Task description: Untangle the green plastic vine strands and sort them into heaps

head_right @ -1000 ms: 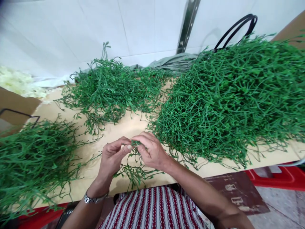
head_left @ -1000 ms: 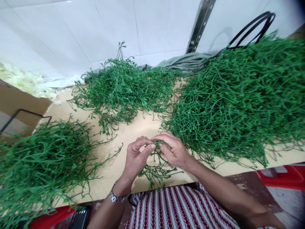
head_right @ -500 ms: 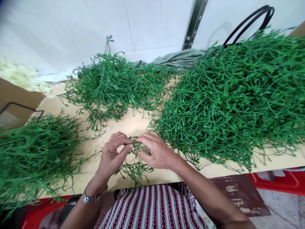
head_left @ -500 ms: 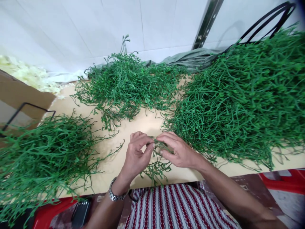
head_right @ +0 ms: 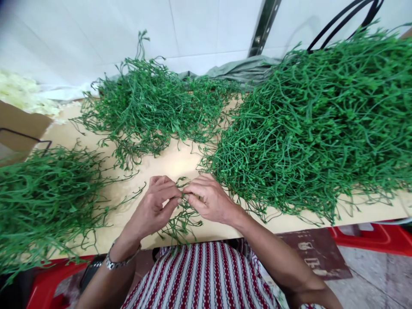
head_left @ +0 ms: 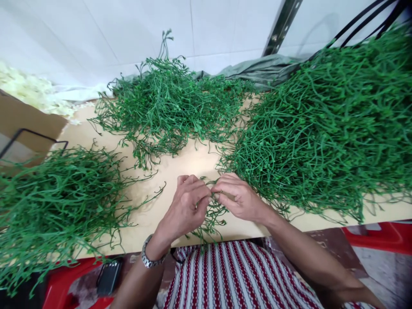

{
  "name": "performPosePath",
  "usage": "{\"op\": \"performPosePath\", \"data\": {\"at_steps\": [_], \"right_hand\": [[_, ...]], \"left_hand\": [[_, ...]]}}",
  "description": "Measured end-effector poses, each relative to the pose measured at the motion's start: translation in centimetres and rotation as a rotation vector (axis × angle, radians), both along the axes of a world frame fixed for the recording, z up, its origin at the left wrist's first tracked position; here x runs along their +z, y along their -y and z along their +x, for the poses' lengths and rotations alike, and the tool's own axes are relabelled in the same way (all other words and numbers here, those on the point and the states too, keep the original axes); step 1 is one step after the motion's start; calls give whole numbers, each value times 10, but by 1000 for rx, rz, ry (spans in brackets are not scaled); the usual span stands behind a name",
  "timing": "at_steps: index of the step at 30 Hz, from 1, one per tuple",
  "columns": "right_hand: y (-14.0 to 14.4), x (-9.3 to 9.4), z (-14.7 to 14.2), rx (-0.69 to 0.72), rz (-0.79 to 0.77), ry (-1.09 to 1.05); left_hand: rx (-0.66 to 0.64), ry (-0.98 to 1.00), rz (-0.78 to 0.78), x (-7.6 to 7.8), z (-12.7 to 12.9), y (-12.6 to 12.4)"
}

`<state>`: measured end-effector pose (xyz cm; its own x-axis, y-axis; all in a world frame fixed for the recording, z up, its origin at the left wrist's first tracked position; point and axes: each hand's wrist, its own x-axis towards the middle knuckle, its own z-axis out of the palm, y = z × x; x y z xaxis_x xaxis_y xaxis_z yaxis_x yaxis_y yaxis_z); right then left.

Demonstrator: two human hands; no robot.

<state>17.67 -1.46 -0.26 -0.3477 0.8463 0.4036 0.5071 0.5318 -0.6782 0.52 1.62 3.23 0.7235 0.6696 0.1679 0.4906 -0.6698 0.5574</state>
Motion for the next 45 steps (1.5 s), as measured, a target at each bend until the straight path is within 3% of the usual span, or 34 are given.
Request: {"op": "performPosePath", "data": {"at_steps": [7, 10, 20, 25, 31, 39, 42, 45], "right_hand": [[9, -10, -10, -126, 92, -53], [12, -11, -12, -126, 110, -39], [11, 1, 3, 131, 64, 234], [7, 6, 9, 209, 36, 183], [6, 5, 11, 108, -39, 23], [10, -1, 6, 10, -86, -85], [10, -2, 5, -8, -91, -108], [11, -2, 3, -32, -75, -109]], "left_hand": [[95, 35, -95, -7, 3, 3], [66, 62, -140, -11, 3, 4], [-162, 0, -168, -12, 3, 3], [-238, 23, -269, -8, 2, 0], [-82, 229, -488, -11, -6, -6], [127, 377, -574, -17, -5, -1], [152, 422, -474, -16, -4, 0], [218, 405, -245, -11, -4, 5]]}}
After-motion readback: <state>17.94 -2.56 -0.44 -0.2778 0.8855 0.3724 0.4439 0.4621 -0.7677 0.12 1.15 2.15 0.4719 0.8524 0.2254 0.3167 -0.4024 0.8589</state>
